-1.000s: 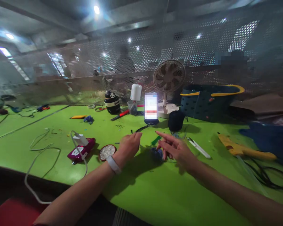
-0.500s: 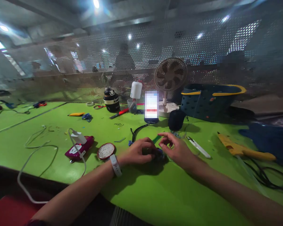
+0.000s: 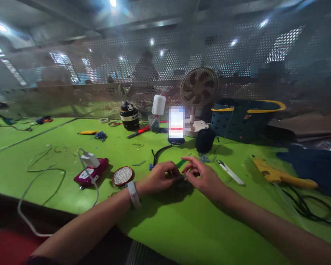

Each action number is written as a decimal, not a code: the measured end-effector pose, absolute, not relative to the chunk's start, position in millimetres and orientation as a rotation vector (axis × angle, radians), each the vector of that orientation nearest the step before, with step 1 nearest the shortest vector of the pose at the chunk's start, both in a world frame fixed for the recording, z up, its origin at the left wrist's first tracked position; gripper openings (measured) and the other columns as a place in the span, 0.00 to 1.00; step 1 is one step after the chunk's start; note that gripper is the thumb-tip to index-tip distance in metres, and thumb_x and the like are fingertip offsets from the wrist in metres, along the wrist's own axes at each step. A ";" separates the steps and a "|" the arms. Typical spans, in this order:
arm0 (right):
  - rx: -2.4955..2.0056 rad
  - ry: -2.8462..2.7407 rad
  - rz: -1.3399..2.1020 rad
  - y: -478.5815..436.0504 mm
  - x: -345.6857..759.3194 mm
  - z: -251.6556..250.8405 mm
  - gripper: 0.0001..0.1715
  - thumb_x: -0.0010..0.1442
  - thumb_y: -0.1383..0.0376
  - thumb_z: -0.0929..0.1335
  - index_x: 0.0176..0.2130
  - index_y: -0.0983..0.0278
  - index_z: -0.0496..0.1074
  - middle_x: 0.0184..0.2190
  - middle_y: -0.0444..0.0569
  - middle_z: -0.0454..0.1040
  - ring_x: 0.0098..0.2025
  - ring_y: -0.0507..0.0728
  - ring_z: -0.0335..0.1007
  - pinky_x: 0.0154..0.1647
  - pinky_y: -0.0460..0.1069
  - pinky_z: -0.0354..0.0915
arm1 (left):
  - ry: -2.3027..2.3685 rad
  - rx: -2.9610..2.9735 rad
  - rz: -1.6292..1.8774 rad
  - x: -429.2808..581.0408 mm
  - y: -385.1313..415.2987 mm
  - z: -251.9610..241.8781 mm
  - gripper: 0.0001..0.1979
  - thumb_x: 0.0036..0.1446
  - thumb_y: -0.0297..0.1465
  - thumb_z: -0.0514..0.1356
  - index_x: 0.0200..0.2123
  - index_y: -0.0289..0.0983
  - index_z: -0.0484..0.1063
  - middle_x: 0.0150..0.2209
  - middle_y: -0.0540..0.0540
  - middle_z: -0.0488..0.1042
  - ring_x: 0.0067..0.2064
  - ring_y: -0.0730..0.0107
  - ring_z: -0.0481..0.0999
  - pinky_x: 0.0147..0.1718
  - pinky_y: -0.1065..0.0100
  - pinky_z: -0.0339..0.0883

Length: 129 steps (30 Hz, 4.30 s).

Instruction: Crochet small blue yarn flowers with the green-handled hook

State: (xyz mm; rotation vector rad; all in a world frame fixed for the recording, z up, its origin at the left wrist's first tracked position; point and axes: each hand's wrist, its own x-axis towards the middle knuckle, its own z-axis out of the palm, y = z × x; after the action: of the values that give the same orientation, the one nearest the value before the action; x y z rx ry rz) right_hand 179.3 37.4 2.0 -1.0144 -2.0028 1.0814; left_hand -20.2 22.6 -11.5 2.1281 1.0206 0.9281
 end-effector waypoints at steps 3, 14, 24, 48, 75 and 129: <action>-1.001 -2.026 1.143 38.3 181.2 0.2 0.23 0.57 0.70 0.66 0.53 0.65 0.64 0.39 0.51 0.73 0.35 0.55 0.73 0.37 0.54 0.71 | 1.064 2.085 0.925 -20.8 21.9 -9.0 0.06 0.57 0.30 0.61 0.33 0.32 0.73 0.33 0.43 0.75 0.34 0.68 0.74 0.34 0.65 0.71; -0.947 -1.901 1.482 39.0 177.4 -12.7 0.29 0.56 0.66 0.71 0.55 0.62 0.61 0.35 0.44 0.72 0.35 0.53 0.70 0.36 0.51 0.68 | 1.122 1.966 0.881 -20.8 20.8 -8.7 0.08 0.59 0.33 0.59 0.35 0.33 0.71 0.33 0.46 0.74 0.33 0.70 0.72 0.33 0.68 0.68; -0.920 -1.850 1.488 41.4 179.9 -10.2 0.25 0.55 0.69 0.69 0.53 0.62 0.64 0.34 0.44 0.73 0.38 0.55 0.72 0.40 0.52 0.68 | 1.120 2.047 0.859 -23.3 20.1 -8.1 0.08 0.60 0.34 0.59 0.35 0.35 0.70 0.34 0.47 0.74 0.35 0.70 0.72 0.35 0.67 0.68; -0.982 -1.797 1.326 39.1 175.8 -9.3 0.18 0.53 0.68 0.68 0.46 0.63 0.65 0.32 0.44 0.72 0.35 0.54 0.71 0.40 0.52 0.69 | 1.032 1.924 0.831 -25.2 19.4 -8.1 0.08 0.60 0.34 0.60 0.37 0.35 0.68 0.33 0.47 0.73 0.33 0.72 0.71 0.33 0.68 0.68; -1.088 -1.684 1.256 46.0 182.2 9.4 0.09 0.57 0.65 0.65 0.40 0.63 0.69 0.36 0.50 0.74 0.38 0.58 0.72 0.42 0.56 0.69 | 1.102 2.433 0.888 -21.5 19.9 -15.9 0.05 0.58 0.27 0.58 0.31 0.35 0.73 0.31 0.45 0.75 0.32 0.70 0.73 0.32 0.67 0.69; -0.923 -2.180 0.880 51.3 184.4 -2.9 0.24 0.66 0.47 0.59 0.30 0.62 0.64 0.26 0.46 0.66 0.29 0.56 0.62 0.30 0.50 0.58 | 0.945 1.493 1.104 -25.5 20.8 -1.3 0.16 0.51 0.35 0.69 0.41 0.36 0.70 0.37 0.47 0.73 0.38 0.70 0.72 0.37 0.66 0.65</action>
State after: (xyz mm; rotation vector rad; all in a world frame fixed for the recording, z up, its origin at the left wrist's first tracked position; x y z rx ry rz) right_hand 184.4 51.3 -2.9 -0.9234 -2.1798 0.8805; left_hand -25.5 20.8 -1.3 1.4926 0.9447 1.1040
